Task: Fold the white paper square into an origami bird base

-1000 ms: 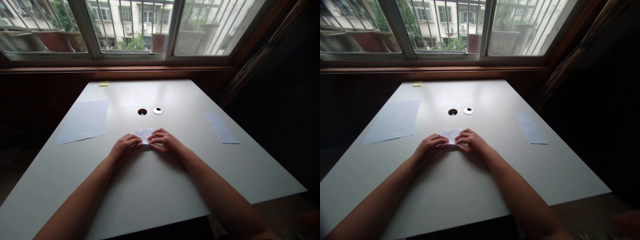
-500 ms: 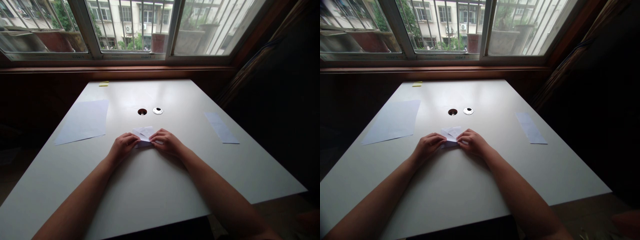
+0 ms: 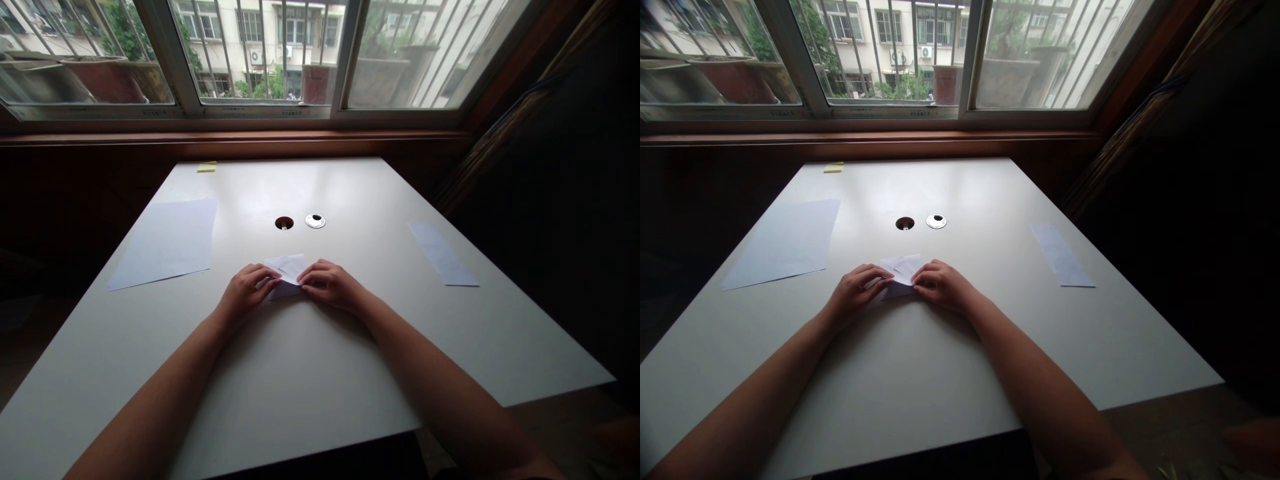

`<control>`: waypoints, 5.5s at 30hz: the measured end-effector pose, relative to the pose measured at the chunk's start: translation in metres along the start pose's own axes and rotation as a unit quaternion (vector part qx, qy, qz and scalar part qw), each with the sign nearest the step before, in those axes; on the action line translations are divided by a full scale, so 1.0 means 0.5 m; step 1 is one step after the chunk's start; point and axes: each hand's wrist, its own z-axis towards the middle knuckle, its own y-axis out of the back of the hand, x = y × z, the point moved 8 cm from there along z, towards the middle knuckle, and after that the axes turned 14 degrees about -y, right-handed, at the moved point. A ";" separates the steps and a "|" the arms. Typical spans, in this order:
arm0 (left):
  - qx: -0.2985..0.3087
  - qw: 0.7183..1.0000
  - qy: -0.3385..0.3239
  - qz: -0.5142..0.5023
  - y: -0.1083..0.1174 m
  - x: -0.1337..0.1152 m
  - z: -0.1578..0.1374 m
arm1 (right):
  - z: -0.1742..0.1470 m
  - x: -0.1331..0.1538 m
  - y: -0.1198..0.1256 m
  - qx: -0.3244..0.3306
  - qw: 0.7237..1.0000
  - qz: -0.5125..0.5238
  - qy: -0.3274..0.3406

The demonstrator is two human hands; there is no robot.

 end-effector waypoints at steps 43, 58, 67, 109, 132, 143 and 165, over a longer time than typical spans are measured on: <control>-0.020 0.993 0.071 0.094 0.002 0.012 -0.007 | -0.003 0.031 -0.048 0.077 0.994 0.078 -0.015; 0.090 0.995 -0.041 0.028 -0.037 -0.022 -0.003 | -0.006 -0.001 -0.010 0.018 1.000 0.015 -0.002; 0.045 0.999 0.002 0.011 -0.023 -0.028 0.005 | 0.001 0.003 -0.032 0.015 1.000 -0.012 -0.001; 0.130 0.974 -0.055 0.177 -0.051 -0.079 0.006 | 0.010 -0.030 -0.011 -0.006 0.994 -0.027 -0.101; 0.135 0.972 -0.093 0.169 -0.050 -0.045 -0.002 | 0.009 -0.056 0.012 -0.048 0.983 0.047 -0.172; 0.081 0.991 -0.020 0.108 -0.039 -0.011 -0.006 | 0.005 -0.031 -0.005 -0.023 0.997 0.018 -0.067; 0.072 0.993 -0.081 0.053 -0.021 0.007 -0.008 | -0.009 0.007 -0.026 0.006 0.997 -0.068 0.045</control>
